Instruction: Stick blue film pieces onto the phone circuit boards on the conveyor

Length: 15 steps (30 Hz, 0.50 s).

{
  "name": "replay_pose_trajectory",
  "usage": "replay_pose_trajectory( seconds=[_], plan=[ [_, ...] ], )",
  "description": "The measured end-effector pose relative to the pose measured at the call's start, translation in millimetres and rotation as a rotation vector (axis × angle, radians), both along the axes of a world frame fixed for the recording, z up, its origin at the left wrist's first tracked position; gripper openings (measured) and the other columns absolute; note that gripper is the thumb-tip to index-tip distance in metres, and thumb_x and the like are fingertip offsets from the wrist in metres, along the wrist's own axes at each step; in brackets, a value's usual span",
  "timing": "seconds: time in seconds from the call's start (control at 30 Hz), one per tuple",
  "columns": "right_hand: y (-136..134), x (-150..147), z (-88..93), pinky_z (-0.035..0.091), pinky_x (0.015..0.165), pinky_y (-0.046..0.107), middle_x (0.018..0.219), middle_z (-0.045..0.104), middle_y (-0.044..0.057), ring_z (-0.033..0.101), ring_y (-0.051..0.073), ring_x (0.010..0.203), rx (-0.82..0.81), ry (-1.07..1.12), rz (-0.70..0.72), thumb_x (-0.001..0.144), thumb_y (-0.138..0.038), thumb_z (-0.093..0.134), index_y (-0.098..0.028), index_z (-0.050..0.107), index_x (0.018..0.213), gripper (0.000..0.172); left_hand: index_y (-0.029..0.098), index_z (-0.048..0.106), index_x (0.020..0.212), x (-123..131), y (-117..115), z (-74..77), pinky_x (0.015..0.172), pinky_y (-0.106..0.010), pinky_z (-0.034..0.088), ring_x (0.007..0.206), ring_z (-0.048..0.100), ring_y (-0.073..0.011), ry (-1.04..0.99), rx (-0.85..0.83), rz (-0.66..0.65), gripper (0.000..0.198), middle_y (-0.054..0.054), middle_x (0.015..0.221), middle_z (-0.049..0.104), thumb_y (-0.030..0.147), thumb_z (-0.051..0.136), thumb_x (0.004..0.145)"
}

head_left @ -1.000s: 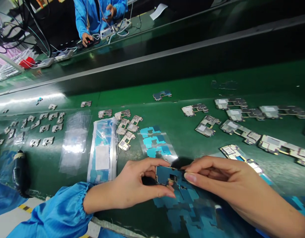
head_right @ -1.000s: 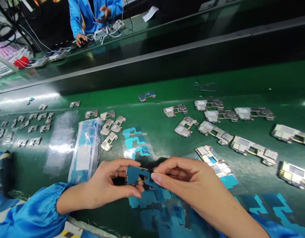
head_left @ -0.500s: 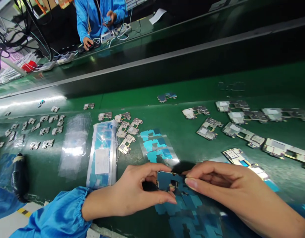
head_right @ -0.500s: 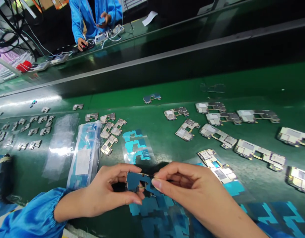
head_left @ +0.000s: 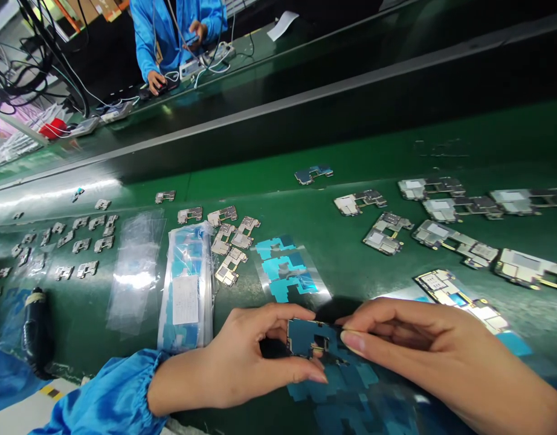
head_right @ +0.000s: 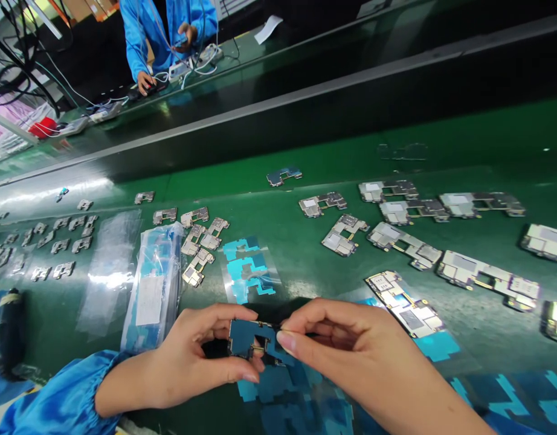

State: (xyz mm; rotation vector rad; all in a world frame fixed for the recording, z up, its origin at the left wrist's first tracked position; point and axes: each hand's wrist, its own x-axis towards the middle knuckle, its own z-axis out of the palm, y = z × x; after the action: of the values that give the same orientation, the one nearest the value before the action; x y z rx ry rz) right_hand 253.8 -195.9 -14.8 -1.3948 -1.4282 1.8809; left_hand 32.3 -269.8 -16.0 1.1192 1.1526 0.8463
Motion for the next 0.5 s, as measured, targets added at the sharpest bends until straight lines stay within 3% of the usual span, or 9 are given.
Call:
replay_pose_trajectory(
  seconds=[0.3, 0.5],
  plan=[
    [0.7, 1.1, -4.6, 0.055, 0.055, 0.021, 0.065, 0.075, 0.001, 0.069, 0.017, 0.060, -0.016, 0.012, 0.030, 0.064, -0.050, 0.091, -0.028, 0.080, 0.065, 0.025, 0.019, 0.070, 0.125, -1.6, -1.0, -2.3, 0.076, -0.033, 0.066, 0.077, 0.077, -0.0230, 0.056, 0.018, 0.011, 0.055, -0.007, 0.085, 0.080, 0.038, 0.091, 0.077],
    [1.9, 5.8, -14.4, 0.056, 0.055, 0.020, 0.067, 0.076, 0.001, 0.071, 0.017, 0.060, 0.028, 0.087, 0.069, 0.070, -0.043, 0.090, -0.028, 0.080, 0.069, 0.017, 0.018, 0.070, 0.125, -1.2, 0.2, 0.6, 0.075, -0.030, 0.065, 0.078, 0.078, -0.0216, 0.028, 0.068, 0.011, 0.051, -0.007, 0.088, 0.081, 0.028, 0.090, 0.079]
  ],
)
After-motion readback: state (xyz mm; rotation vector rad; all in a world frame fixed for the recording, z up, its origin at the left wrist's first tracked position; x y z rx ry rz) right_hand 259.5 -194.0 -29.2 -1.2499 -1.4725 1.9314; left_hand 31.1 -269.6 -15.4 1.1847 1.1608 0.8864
